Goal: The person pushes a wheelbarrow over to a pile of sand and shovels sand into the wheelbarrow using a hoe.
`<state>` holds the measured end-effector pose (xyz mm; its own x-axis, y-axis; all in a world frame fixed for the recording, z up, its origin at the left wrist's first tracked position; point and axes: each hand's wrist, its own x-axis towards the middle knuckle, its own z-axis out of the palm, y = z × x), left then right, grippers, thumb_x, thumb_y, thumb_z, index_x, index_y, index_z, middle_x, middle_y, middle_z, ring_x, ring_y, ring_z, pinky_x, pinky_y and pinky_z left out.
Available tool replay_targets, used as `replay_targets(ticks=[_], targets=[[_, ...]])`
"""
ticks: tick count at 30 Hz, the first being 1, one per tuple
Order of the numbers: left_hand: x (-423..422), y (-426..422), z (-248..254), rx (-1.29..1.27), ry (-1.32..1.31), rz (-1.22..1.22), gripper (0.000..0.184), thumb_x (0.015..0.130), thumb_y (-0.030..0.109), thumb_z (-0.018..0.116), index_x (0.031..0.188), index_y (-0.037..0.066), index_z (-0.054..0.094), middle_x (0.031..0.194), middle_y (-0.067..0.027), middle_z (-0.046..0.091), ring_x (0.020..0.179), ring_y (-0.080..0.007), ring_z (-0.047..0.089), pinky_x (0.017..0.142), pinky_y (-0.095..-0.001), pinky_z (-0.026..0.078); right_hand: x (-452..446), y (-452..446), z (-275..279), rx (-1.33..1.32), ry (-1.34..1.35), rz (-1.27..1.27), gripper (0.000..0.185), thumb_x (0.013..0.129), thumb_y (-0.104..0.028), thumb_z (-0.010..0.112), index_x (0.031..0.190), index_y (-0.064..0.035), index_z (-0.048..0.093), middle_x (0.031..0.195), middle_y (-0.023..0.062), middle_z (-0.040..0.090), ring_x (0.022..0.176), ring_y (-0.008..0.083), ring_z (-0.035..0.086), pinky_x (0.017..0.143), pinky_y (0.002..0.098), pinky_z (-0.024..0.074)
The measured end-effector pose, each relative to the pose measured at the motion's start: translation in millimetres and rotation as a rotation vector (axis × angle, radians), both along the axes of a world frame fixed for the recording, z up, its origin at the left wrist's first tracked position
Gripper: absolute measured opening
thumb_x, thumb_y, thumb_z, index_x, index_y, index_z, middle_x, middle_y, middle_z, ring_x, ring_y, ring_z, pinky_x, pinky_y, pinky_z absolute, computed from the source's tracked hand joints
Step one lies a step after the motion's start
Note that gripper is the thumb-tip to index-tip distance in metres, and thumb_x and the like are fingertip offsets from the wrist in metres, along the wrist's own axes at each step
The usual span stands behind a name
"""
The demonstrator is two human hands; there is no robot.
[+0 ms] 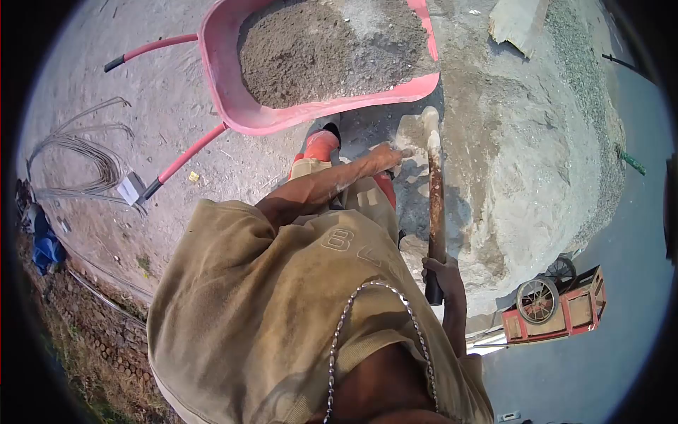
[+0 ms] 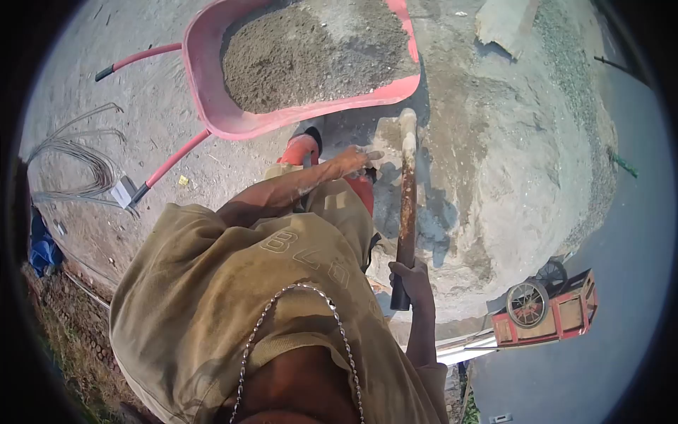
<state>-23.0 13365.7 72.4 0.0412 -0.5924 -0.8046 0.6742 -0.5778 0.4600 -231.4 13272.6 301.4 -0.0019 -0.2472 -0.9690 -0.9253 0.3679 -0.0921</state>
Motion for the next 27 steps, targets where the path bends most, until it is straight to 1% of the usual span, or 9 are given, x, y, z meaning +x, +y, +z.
replay_targets(ticks=[3,7,12,15,18,19,22,24,27], targets=[[26.2,-8.2,28.4,-0.100,0.325,0.413,0.053,0.076,0.046,0.058,0.101,0.000,0.053,0.078,-0.0084,0.059,0.065,-0.0204,0.057,0.054,-0.0338,0.047,57.9,21.0,51.9,0.009,-0.052,0.191,0.027,0.068,-0.014,0.065,0.087,0.0006,0.053,0.063,0.0062,0.055,0.055,0.0133,0.054,0.052,0.0275,0.0440],[111.0,8.2,57.0,-0.190,0.619,0.958,0.039,0.072,0.043,0.064,0.085,0.008,0.049,0.071,-0.0075,0.053,0.058,-0.0208,0.056,0.053,-0.0347,0.049,75.6,22.3,50.0,0.029,-0.252,0.511,0.040,0.064,-0.019,0.068,0.096,0.0011,0.054,0.072,0.0092,0.058,0.063,0.0160,0.057,0.060,0.0305,0.0459],[157.0,70.8,33.5,-0.059,0.224,1.096,0.021,0.073,0.026,0.062,0.076,0.010,0.049,0.058,-0.0030,0.046,0.050,-0.0172,0.049,0.046,-0.0310,0.043,51.7,16.6,-126.8,-0.277,-0.634,0.955,0.056,0.062,-0.024,0.069,0.109,0.0020,0.051,0.089,0.0197,0.060,0.084,0.0352,0.058,0.078,0.0370,0.0451],[169.9,95.4,48.9,-0.112,0.060,1.224,0.017,0.072,0.020,0.060,0.076,0.008,0.050,0.058,-0.0053,0.047,0.053,-0.0204,0.049,0.052,-0.0319,0.044,93.3,26.9,-190.6,-0.365,-0.751,0.857,0.058,0.066,-0.023,0.068,0.114,0.0022,0.048,0.093,0.0247,0.059,0.087,0.0347,0.059,0.074,0.0389,0.0465],[181.2,94.4,99.1,-0.397,-0.090,1.128,0.012,0.074,0.016,0.055,0.078,0.005,0.052,0.065,-0.0081,0.049,0.066,-0.0237,0.049,0.069,-0.0362,0.042,124.9,33.1,-199.2,-0.423,-0.686,0.795,0.061,0.065,-0.028,0.069,0.114,0.0034,0.048,0.097,0.0245,0.058,0.088,0.0354,0.058,0.076,0.0399,0.0474],[184.0,81.5,129.1,-0.455,-0.139,1.019,0.012,0.074,0.016,0.053,0.077,0.005,0.050,0.068,-0.0072,0.049,0.069,-0.0225,0.048,0.071,-0.0356,0.041,116.8,45.4,-249.0,-0.577,-0.849,0.711,0.054,0.064,-0.028,0.069,0.107,0.0001,0.052,0.091,0.0208,0.060,0.083,0.0361,0.059,0.073,0.0412,0.0480],[198.5,37.1,188.3,-0.782,-0.255,0.610,0.027,0.073,0.025,0.055,0.088,0.006,0.044,0.074,-0.0080,0.044,0.073,-0.0227,0.046,0.076,-0.0390,0.040,139.5,50.7,-254.5,-0.734,-0.926,0.537,0.035,0.062,-0.024,0.068,0.091,-0.0094,0.055,0.073,0.0157,0.059,0.069,0.0343,0.059,0.061,0.0395,0.0481],[200.5,-16.4,233.7,-1.000,-0.233,0.307,0.030,0.074,0.028,0.055,0.092,0.007,0.044,0.079,-0.0085,0.044,0.077,-0.0234,0.045,0.083,-0.0406,0.036,157.4,27.7,-209.1,-0.913,-1.044,0.264,0.032,0.059,-0.013,0.067,0.088,-0.0092,0.055,0.068,0.0106,0.056,0.062,0.0247,0.058,0.060,0.0353,0.0464],[157.3,-121.1,309.7,-0.978,-0.339,0.113,0.047,0.084,0.038,0.046,0.111,0.000,0.045,0.095,-0.0172,0.053,0.098,-0.0314,0.049,0.089,-0.0420,0.037,151.7,-36.5,-156.0,-0.891,-1.083,-0.043,0.037,0.058,-0.016,0.068,0.091,-0.0072,0.054,0.075,0.0140,0.060,0.071,0.0301,0.061,0.063,0.0365,0.0471]])
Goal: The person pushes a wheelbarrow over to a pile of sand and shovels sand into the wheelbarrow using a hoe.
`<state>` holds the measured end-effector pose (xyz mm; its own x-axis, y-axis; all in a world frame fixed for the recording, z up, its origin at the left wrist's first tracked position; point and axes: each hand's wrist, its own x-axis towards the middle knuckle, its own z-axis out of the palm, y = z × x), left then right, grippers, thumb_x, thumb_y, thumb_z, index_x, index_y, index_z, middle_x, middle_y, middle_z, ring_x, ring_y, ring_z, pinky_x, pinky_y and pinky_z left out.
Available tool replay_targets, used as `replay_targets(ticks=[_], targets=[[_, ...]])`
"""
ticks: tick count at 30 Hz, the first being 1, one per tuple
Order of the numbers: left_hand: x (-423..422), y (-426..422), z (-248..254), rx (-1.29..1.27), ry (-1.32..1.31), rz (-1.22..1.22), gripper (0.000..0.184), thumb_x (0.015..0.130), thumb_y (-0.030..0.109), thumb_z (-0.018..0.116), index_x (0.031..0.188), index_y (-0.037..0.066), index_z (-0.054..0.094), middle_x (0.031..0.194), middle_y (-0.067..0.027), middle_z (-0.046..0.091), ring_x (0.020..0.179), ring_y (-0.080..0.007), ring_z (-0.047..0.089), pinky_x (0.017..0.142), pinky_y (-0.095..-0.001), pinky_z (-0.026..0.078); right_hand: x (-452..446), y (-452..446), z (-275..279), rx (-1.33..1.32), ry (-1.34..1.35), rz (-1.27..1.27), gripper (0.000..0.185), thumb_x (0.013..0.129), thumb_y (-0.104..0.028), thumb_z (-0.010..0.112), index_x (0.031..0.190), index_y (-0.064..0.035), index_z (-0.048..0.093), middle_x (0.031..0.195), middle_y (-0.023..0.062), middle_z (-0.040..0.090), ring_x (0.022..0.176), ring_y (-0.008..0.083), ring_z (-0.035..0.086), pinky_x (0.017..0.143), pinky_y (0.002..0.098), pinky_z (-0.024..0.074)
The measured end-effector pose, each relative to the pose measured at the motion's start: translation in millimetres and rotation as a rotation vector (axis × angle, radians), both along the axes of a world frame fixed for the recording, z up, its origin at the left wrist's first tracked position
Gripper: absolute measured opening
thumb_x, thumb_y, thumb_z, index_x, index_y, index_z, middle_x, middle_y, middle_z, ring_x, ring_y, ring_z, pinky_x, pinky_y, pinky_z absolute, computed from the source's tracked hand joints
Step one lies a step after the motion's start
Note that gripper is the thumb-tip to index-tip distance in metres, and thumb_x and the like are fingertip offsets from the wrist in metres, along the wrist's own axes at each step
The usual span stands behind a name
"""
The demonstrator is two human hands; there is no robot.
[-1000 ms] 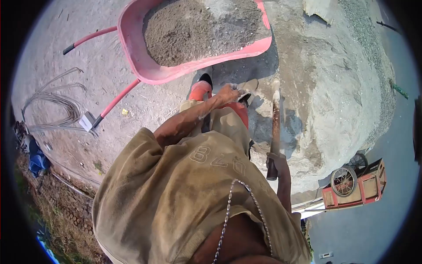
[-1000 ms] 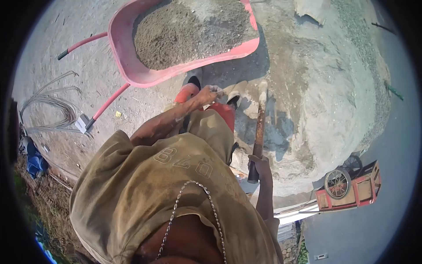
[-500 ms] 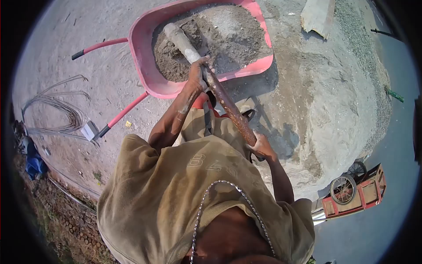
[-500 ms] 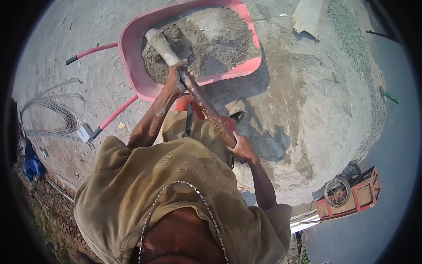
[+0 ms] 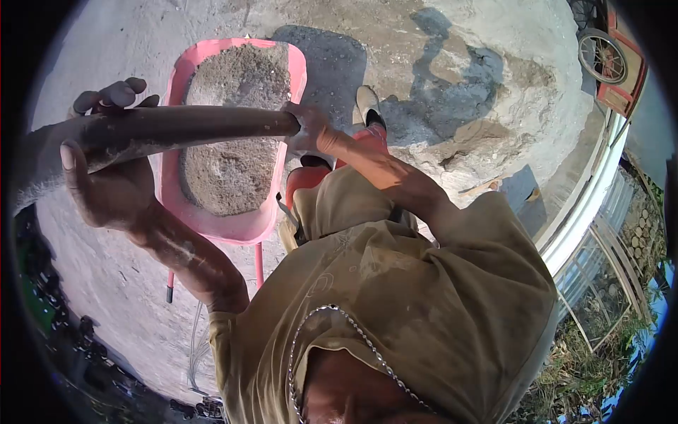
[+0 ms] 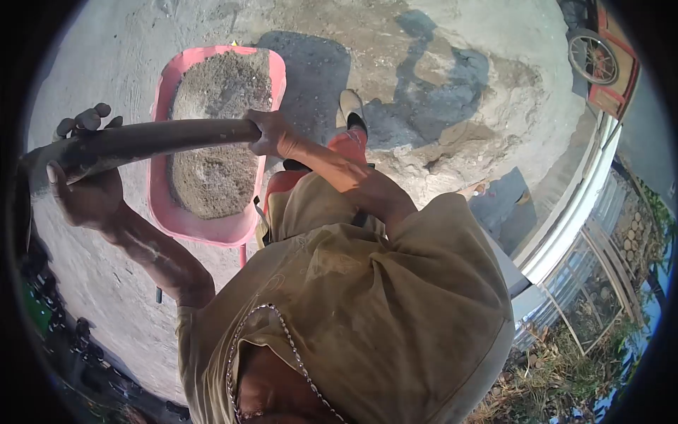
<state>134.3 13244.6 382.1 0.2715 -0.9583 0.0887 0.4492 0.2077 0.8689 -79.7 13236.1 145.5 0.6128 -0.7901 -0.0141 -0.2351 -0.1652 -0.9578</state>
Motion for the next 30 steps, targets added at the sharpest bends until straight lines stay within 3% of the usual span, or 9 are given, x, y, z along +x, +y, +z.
replay_targets(ticks=[2,4,7,13,17,19,22,25,30], targets=[[-33.9,-69.5,20.6,0.117,-0.729,0.249,0.053,0.086,0.044,0.047,0.118,0.002,0.048,0.109,-0.0173,0.056,0.100,-0.0244,0.054,0.085,-0.0351,0.043,-11.1,-61.4,18.1,-0.008,0.013,-0.132,0.036,0.059,-0.020,0.070,0.088,-0.0063,0.054,0.073,0.0142,0.061,0.072,0.0282,0.062,0.064,0.0349,0.0473],[-95.3,-106.1,21.2,0.091,-0.871,0.132,0.061,0.088,0.044,0.038,0.130,0.001,0.031,0.122,-0.0203,0.046,0.112,-0.0276,0.046,0.090,-0.0421,0.038,-38.8,-128.2,38.6,-0.154,-0.080,-0.304,0.038,0.061,-0.024,0.075,0.089,-0.0080,0.056,0.071,0.0097,0.059,0.064,0.0157,0.057,0.061,0.0281,0.0457],[-176.6,-130.2,-21.5,0.141,-0.754,-0.214,0.054,0.084,0.044,0.050,0.120,0.004,0.048,0.108,-0.0138,0.057,0.097,-0.0221,0.055,0.085,-0.0344,0.043,-113.1,-230.8,30.5,-0.371,0.097,-0.508,0.039,0.061,-0.028,0.072,0.089,-0.0039,0.057,0.073,0.0156,0.062,0.071,0.0261,0.063,0.063,0.0364,0.0475],[-267.1,-84.0,-243.8,1.028,0.018,-0.555,0.052,0.088,0.037,0.050,0.126,0.004,0.037,0.098,-0.0105,0.059,0.086,-0.0185,0.058,0.074,-0.0316,0.047,-396.8,-241.7,-192.5,0.104,0.457,-0.628,0.042,0.059,-0.030,0.072,0.089,-0.0017,0.061,0.076,0.0171,0.063,0.072,0.0284,0.063,0.064,0.0358,0.0481],[-187.3,73.0,-341.4,1.411,-0.727,-0.474,0.051,0.082,0.035,0.058,0.119,0.002,0.047,0.094,-0.0089,0.060,0.075,-0.0151,0.059,0.057,-0.0265,0.046,-567.2,-19.5,-360.7,0.959,1.014,-0.725,0.054,0.051,-0.032,0.071,0.085,0.0085,0.060,0.092,0.0192,0.062,0.089,0.0292,0.061,0.071,0.0338,0.0487],[-149.9,143.7,-310.4,1.798,-0.533,-0.159,0.053,0.080,0.036,0.058,0.122,0.006,0.046,0.096,-0.0111,0.059,0.078,-0.0207,0.059,0.064,-0.0354,0.047,-585.7,6.0,-351.3,1.085,0.925,-0.754,0.018,0.059,-0.010,0.070,0.065,0.0028,0.058,0.057,0.0116,0.056,0.050,0.0213,0.057,0.043,0.0342,0.0444],[-114.5,262.8,-237.7,1.704,-0.253,0.174,0.057,0.082,0.043,0.052,0.126,0.009,0.040,0.113,-0.0149,0.051,0.091,-0.0280,0.055,0.074,-0.0416,0.044,-556.6,-55.2,-280.0,1.400,0.850,-0.771,0.018,0.062,-0.008,0.069,0.069,0.0041,0.059,0.059,0.0105,0.055,0.052,0.0219,0.057,0.045,0.0348,0.0453],[-127.1,304.9,-228.1,1.988,-0.122,0.451,0.053,0.084,0.042,0.048,0.122,0.006,0.041,0.112,-0.0162,0.050,0.093,-0.0296,0.054,0.076,-0.0430,0.043,-572.5,-65.9,-298.0,1.085,1.035,-0.500,0.035,0.063,-0.016,0.069,0.090,0.0040,0.059,0.076,0.0122,0.062,0.063,0.0195,0.059,0.057,0.0324,0.0464],[-193.9,303.7,-240.5,1.665,0.067,0.291,0.056,0.082,0.045,0.052,0.121,0.007,0.043,0.108,-0.0159,0.054,0.089,-0.0251,0.059,0.073,-0.0361,0.047,-528.8,-187.1,-219.4,1.318,1.018,-0.554,0.025,0.066,-0.018,0.068,0.082,-0.0060,0.052,0.061,0.0069,0.050,0.045,0.0200,0.048,0.042,0.0327,0.0425]])
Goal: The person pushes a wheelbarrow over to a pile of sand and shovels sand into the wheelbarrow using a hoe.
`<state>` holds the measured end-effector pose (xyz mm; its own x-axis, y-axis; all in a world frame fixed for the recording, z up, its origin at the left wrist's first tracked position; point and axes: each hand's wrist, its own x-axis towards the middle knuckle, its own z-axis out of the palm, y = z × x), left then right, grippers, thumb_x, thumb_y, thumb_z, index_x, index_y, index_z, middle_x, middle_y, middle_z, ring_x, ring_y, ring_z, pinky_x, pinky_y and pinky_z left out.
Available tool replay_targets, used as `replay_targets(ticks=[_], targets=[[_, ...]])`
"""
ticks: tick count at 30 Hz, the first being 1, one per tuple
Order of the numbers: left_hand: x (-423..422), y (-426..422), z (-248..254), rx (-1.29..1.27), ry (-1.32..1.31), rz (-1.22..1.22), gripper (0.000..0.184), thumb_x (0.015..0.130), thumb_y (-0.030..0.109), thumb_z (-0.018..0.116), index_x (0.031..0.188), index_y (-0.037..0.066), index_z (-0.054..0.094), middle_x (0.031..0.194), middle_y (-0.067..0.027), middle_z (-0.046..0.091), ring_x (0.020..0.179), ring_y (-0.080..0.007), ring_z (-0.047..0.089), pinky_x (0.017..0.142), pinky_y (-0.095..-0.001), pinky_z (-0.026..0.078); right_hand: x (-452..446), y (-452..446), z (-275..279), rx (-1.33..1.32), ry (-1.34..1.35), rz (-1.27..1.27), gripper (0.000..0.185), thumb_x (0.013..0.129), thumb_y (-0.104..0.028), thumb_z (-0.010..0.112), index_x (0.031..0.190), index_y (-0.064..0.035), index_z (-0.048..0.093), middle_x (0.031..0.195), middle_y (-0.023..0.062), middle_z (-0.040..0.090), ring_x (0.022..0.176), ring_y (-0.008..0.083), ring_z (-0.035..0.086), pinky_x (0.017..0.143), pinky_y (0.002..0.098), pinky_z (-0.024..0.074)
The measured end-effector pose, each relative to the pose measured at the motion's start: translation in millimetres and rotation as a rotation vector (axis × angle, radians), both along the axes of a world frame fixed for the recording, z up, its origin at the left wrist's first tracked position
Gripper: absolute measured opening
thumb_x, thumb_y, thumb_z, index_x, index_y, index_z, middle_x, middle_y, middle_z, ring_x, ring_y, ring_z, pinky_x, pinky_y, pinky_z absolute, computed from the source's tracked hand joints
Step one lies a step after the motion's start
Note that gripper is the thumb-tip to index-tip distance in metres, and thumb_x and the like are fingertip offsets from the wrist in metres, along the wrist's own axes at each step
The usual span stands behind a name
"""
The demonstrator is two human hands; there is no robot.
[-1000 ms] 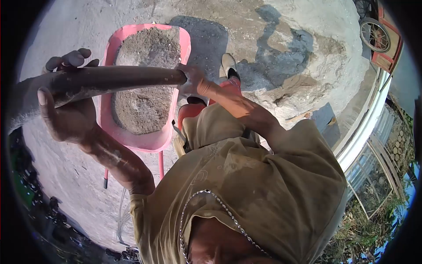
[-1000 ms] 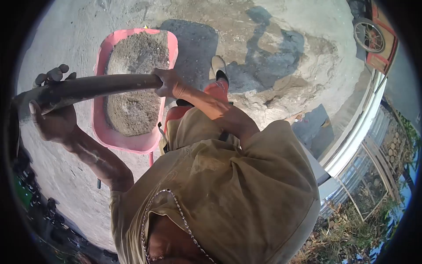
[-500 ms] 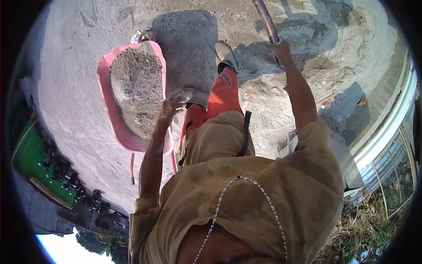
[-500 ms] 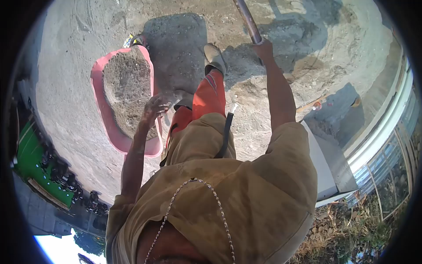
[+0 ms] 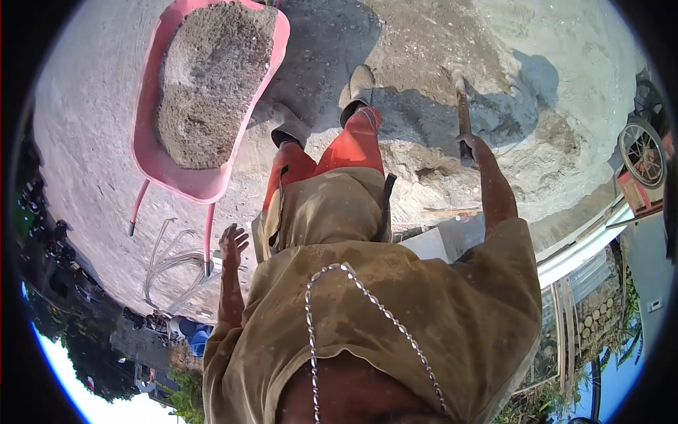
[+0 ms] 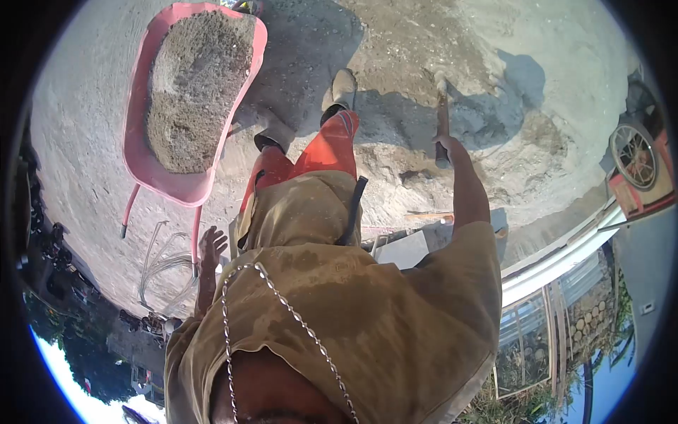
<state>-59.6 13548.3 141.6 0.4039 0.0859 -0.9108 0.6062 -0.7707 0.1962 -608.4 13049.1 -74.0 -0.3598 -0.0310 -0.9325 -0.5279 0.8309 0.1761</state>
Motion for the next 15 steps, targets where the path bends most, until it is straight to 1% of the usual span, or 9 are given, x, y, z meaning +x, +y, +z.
replay_targets(ticks=[2,5,6,8,9,11,13,14,15], targets=[[-16.5,-19.2,-10.5,-0.125,0.050,0.026,0.050,0.082,0.040,0.054,0.118,0.006,0.047,0.104,-0.0141,0.056,0.087,-0.0211,0.059,0.070,-0.0337,0.048,29.1,-34.1,29.1,0.008,-0.030,0.055,0.026,0.066,-0.019,0.068,0.081,-0.0070,0.050,0.059,0.0054,0.048,0.044,0.0191,0.047,0.039,0.0320,0.0419],[-19.6,-55.7,-15.9,-0.207,-0.071,0.037,0.043,0.084,0.037,0.055,0.112,0.004,0.052,0.096,-0.0115,0.059,0.080,-0.0193,0.059,0.067,-0.0313,0.048,61.5,-33.7,64.1,0.019,-0.104,0.198,0.023,0.066,-0.018,0.067,0.077,-0.0075,0.050,0.056,0.0040,0.046,0.043,0.0175,0.048,0.038,0.0317,0.0412],[-20.2,-67.9,-21.6,-0.215,-0.099,0.045,0.040,0.084,0.036,0.055,0.109,0.004,0.054,0.093,-0.0106,0.060,0.077,-0.0187,0.059,0.067,-0.0308,0.048,85.7,-26.1,97.2,-0.022,-0.135,0.234,0.020,0.066,-0.018,0.067,0.074,-0.0075,0.052,0.056,0.0044,0.048,0.043,0.0178,0.048,0.038,0.0316,0.0416],[-14.9,-78.4,-62.9,-0.385,-0.108,-0.157,0.038,0.082,0.033,0.057,0.105,0.004,0.056,0.087,-0.0117,0.061,0.074,-0.0187,0.060,0.067,-0.0315,0.048,133.1,-5.9,145.2,-0.006,-0.068,0.343,0.014,0.065,-0.014,0.067,0.070,-0.0056,0.057,0.060,0.0046,0.053,0.048,0.0167,0.051,0.046,0.0303,0.0410],[-2.6,-109.3,-54.7,-0.343,-0.137,-0.457,0.038,0.079,0.031,0.060,0.104,0.003,0.057,0.086,-0.0155,0.062,0.076,-0.0228,0.061,0.068,-0.0342,0.048,133.1,4.5,146.6,-0.037,-0.106,0.370,0.014,0.066,-0.013,0.067,0.072,-0.0044,0.058,0.059,0.0050,0.054,0.048,0.0169,0.052,0.046,0.0299,0.0407],[-5.0,-143.6,-88.5,-0.514,-0.309,-0.677,0.042,0.077,0.038,0.057,0.103,0.004,0.058,0.091,-0.0192,0.062,0.083,-0.0341,0.060,0.073,-0.0407,0.046,199.9,33.1,203.5,-0.035,-0.153,0.488,0.013,0.067,-0.011,0.066,0.073,-0.0029,0.058,0.060,0.0057,0.054,0.047,0.0159,0.052,0.044,0.0289,0.0409],[-4.7,-193.6,-94.9,-0.671,-0.051,-0.579,0.046,0.075,0.042,0.056,0.103,0.006,0.059,0.089,-0.0207,0.061,0.086,-0.0347,0.059,0.073,-0.0420,0.046,258.4,67.0,269.3,-0.018,-0.129,0.523,0.016,0.069,-0.008,0.065,0.076,0.0002,0.054,0.060,0.0070,0.054,0.046,0.0144,0.052,0.042,0.0266,0.0409],[-12.4,-216.2,-97.9,-0.711,0.030,-0.488,0.055,0.073,0.049,0.057,0.110,0.008,0.055,0.100,-0.0194,0.060,0.092,-0.0342,0.057,0.076,-0.0421,0.045,288.7,79.2,295.1,-0.028,-0.151,0.581,0.017,0.069,-0.007,0.064,0.078,0.0008,0.052,0.060,0.0073,0.054,0.046,0.0139,0.052,0.041,0.0260,0.0409],[-22.5,-242.0,-115.5,-0.618,0.053,-0.426,0.055,0.074,0.051,0.056,0.106,0.006,0.057,0.092,-0.0171,0.061,0.086,-0.0301,0.058,0.075,-0.0394,0.045,320.2,91.8,322.7,-0.037,-0.183,0.641,0.019,0.068,-0.007,0.064,0.079,0.0007,0.052,0.061,0.0074,0.054,0.046,0.0140,0.052,0.042,0.0261,0.0414]])
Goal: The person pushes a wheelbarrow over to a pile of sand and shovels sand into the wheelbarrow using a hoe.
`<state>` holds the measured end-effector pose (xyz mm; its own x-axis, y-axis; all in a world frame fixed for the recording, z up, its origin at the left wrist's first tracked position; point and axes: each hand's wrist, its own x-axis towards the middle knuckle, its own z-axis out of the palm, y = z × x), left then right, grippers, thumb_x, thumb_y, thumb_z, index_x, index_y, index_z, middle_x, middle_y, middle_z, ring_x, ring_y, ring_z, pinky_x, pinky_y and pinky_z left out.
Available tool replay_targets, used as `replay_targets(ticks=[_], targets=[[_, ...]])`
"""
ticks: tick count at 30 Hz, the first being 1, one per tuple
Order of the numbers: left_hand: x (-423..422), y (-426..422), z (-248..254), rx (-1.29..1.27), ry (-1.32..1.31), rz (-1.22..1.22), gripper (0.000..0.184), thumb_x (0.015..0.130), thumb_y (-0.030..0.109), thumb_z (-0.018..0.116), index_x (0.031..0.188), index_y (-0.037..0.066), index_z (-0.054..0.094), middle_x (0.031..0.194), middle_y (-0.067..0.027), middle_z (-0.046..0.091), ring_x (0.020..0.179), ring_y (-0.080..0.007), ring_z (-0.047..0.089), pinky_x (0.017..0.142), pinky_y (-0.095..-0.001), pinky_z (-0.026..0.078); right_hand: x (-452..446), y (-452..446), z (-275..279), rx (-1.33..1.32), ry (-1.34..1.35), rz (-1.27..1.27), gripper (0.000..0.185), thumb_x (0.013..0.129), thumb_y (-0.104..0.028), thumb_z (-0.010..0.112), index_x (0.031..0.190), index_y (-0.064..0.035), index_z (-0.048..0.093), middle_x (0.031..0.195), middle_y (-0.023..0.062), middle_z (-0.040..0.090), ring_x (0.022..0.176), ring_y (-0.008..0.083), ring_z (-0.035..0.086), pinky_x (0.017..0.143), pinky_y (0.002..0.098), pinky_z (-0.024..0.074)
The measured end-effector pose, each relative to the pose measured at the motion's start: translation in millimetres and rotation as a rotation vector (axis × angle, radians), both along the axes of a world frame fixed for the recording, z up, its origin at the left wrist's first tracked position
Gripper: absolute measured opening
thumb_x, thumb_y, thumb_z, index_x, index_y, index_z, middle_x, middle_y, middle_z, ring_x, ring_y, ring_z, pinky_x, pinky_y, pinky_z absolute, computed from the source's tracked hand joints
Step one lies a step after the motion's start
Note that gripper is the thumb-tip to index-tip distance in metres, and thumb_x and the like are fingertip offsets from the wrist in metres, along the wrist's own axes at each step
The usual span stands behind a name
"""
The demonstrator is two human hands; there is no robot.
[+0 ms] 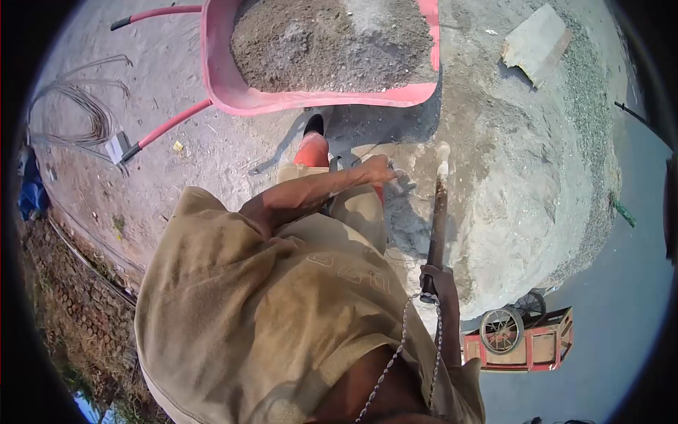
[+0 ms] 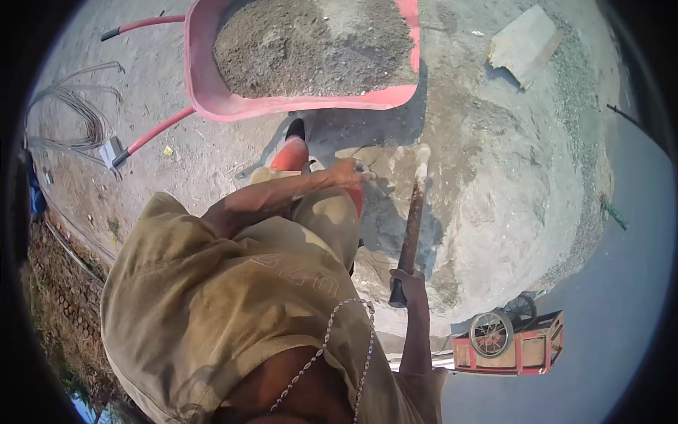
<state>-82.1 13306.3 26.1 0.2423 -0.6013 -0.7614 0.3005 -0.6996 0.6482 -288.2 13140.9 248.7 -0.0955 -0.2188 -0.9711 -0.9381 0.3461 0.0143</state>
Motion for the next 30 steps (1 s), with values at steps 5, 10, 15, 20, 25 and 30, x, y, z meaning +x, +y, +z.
replay_targets(ticks=[5,10,15,20,25,30], targets=[[52.9,-36.3,71.4,-0.108,0.754,0.678,0.069,0.069,0.060,0.058,0.110,0.005,0.051,0.075,-0.0129,0.059,0.073,-0.0235,0.057,0.070,-0.0382,0.047,114.3,72.0,132.6,-0.051,-0.091,0.363,0.024,0.066,-0.010,0.064,0.083,0.0026,0.052,0.063,0.0079,0.056,0.053,0.0142,0.055,0.051,0.0260,0.0449],[155.1,12.7,126.8,-0.258,0.570,1.039,0.049,0.070,0.044,0.067,0.094,0.003,0.054,0.067,-0.0038,0.054,0.056,-0.0127,0.052,0.050,-0.0268,0.042,116.2,88.7,98.1,-0.105,-0.401,0.709,0.032,0.062,-0.020,0.067,0.085,0.0000,0.055,0.067,0.0096,0.059,0.060,0.0163,0.057,0.060,0.0300,0.0460],[188.5,74.6,105.7,-0.142,0.215,1.155,0.027,0.069,0.026,0.070,0.075,0.005,0.054,0.064,-0.0016,0.051,0.053,-0.0121,0.049,0.048,-0.0266,0.040,84.7,90.4,-119.3,-0.354,-0.814,1.034,0.052,0.066,-0.026,0.068,0.106,0.0025,0.049,0.087,0.0261,0.058,0.075,0.0381,0.058,0.067,0.0411,0.0468],[199.5,68.7,162.1,-0.301,-0.109,1.179,0.021,0.068,0.014,0.070,0.075,0.003,0.054,0.062,-0.0040,0.054,0.052,-0.0141,0.052,0.049,-0.0268,0.043,151.5,112.8,-176.9,-0.536,-0.901,0.746,0.043,0.068,-0.023,0.067,0.099,0.0032,0.052,0.081,0.0218,0.061,0.076,0.0398,0.059,0.068,0.0429,0.0468],[183.2,-28.9,284.8,-0.595,-0.362,0.556,0.026,0.070,0.016,0.070,0.085,-0.001,0.057,0.067,-0.0095,0.060,0.055,-0.0158,0.058,0.048,-0.0254,0.045,170.3,68.9,-160.8,-0.745,-1.087,0.405,0.036,0.064,-0.024,0.073,0.086,-0.0001,0.058,0.074,0.0139,0.063,0.065,0.0242,0.063,0.059,0.0329,0.0487],[117.3,-163.6,360.5,-0.807,-0.513,-0.244,0.038,0.075,0.027,0.068,0.100,0.001,0.058,0.083,-0.0101,0.062,0.074,-0.0157,0.060,0.063,-0.0281,0.047,133.0,-32.4,-81.5,-1.394,-1.203,-0.064,0.041,0.062,-0.027,0.076,0.086,-0.0008,0.056,0.071,0.0112,0.063,0.062,0.0216,0.063,0.057,0.0309,0.0484]])
